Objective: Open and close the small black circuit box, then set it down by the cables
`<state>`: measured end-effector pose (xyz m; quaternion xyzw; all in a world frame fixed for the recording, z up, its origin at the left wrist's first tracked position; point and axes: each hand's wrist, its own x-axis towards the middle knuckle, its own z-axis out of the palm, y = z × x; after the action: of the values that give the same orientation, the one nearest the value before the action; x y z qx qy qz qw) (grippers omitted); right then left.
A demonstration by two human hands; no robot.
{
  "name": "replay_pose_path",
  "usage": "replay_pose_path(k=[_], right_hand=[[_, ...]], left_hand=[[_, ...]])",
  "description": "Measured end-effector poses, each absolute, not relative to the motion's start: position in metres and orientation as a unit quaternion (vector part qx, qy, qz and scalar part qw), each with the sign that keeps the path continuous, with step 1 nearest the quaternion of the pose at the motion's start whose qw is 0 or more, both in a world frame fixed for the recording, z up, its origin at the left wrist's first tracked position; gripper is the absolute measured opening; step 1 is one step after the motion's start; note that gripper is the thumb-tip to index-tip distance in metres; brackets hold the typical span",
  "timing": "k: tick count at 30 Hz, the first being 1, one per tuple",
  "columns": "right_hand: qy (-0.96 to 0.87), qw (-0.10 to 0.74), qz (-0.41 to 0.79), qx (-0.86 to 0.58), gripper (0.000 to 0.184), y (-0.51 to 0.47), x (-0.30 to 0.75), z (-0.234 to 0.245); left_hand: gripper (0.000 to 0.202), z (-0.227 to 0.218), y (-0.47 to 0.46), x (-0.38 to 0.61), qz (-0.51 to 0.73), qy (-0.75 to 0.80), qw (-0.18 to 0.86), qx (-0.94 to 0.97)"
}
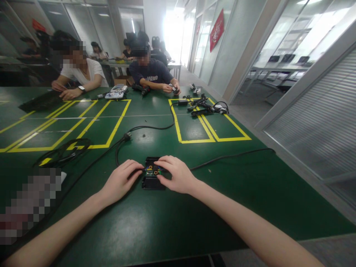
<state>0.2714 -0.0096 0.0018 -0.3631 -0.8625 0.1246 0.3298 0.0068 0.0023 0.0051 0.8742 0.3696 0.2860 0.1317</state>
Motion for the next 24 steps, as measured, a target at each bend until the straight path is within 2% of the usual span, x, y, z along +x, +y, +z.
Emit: replay_pose_path(k=[3,9,13,18,24], right_hand=[[-0.849,0.336,0.135,-0.384,0.034,-0.008,0.28,0.005],[-0.873,0.303,0.134,-0.359,0.005,-0.001,0.296,0.009],[-0.874,0.321,0.159,-0.328,0.005,-0.005,0.298,0.012],[-0.892,0.289,0.178,-0.298,0.005,-0.011,0.296,0.013],[-0.9,0.273,0.126,-0.317,0.005,-0.006,0.294,0.006]], left_hand=[[0.019,0.006,0.001,0.007,0.295,0.375,0.149,0.866],[0.018,0.012,-0.002,0.007,0.311,0.367,0.172,0.86],[0.015,0.017,-0.006,0.007,0.332,0.333,0.204,0.858],[0.013,0.018,-0.009,0.005,0.3,0.296,0.236,0.876],[0.015,0.015,-0.006,0.006,0.277,0.341,0.206,0.874]])
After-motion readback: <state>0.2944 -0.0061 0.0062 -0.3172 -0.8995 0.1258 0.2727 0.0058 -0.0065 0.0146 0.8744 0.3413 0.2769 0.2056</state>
